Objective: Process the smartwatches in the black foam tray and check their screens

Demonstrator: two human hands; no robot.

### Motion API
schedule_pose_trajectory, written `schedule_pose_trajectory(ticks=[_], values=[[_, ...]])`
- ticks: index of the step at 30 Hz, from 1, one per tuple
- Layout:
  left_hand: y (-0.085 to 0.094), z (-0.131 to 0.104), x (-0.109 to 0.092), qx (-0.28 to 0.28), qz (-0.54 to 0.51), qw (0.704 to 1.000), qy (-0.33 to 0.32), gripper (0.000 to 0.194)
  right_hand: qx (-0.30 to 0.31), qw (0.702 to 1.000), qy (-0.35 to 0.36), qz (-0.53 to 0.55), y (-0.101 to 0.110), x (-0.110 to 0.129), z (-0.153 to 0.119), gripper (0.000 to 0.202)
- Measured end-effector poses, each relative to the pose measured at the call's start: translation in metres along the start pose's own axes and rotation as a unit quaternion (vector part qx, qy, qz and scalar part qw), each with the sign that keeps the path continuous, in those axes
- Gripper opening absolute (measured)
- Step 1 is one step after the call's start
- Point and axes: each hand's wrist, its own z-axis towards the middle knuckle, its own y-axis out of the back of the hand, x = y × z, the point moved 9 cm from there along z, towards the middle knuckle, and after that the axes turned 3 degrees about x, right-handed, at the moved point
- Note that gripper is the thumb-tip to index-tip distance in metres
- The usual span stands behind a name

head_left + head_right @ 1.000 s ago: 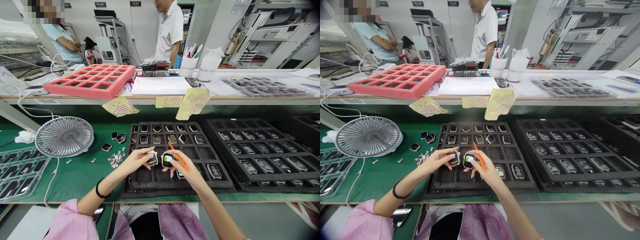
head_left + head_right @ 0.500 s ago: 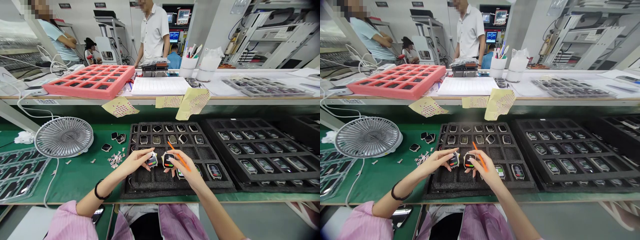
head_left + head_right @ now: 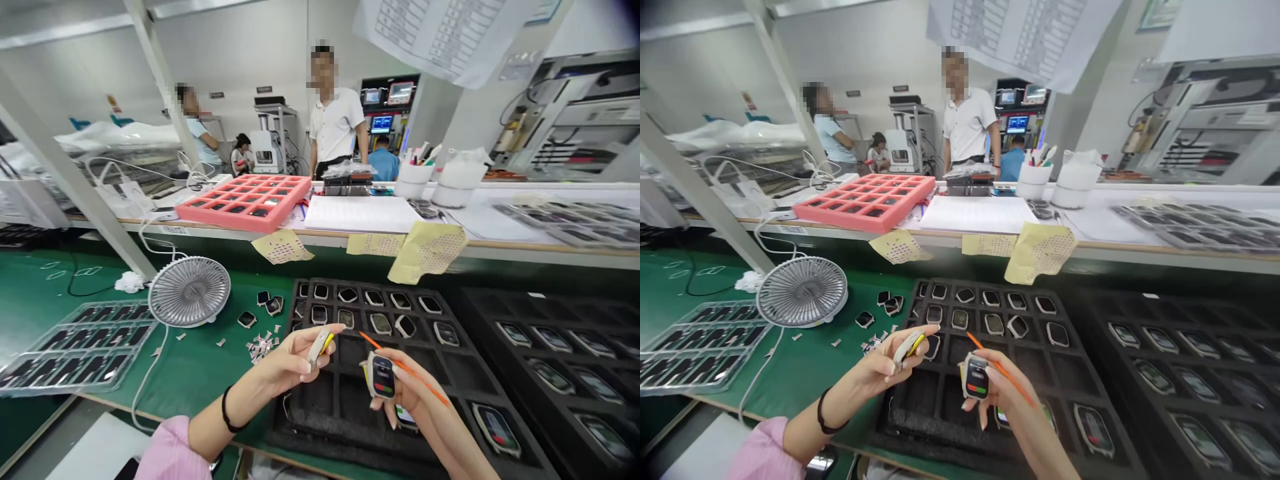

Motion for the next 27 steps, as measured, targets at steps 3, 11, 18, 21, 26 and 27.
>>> schedule_pose_trajectory(ticks=[3,11,18,21,26,27], values=[[0.003,0.001,-0.004,-0.009,0.038,0.999,-0.017,0.070,-0.042,0.998,0.018,-0.053,0.007,0.003,0.001,0.041],[0.030,0.011,0.018,-0.087,0.277,0.956,0.037,0.065,-0.075,0.990,0.044,-0.113,-0.001,0.017,-0.002,0.037],[0.036,0.013,0.020,-0.114,0.340,0.932,0.044,0.067,-0.041,0.989,0.060,-0.132,0.003,0.013,0.001,0.038],[0.032,0.013,0.017,-0.132,0.370,0.918,0.054,0.058,-0.022,0.988,0.069,-0.138,0.004,0.009,0.003,0.037],[0.022,0.015,0.011,-0.127,0.367,0.921,0.025,0.053,-0.018,0.986,0.076,-0.146,0.004,0.006,0.004,0.036],[0.021,0.016,0.010,-0.126,0.367,0.922,0.018,0.052,-0.018,0.986,0.078,-0.148,0.004,0.006,0.005,0.036]])
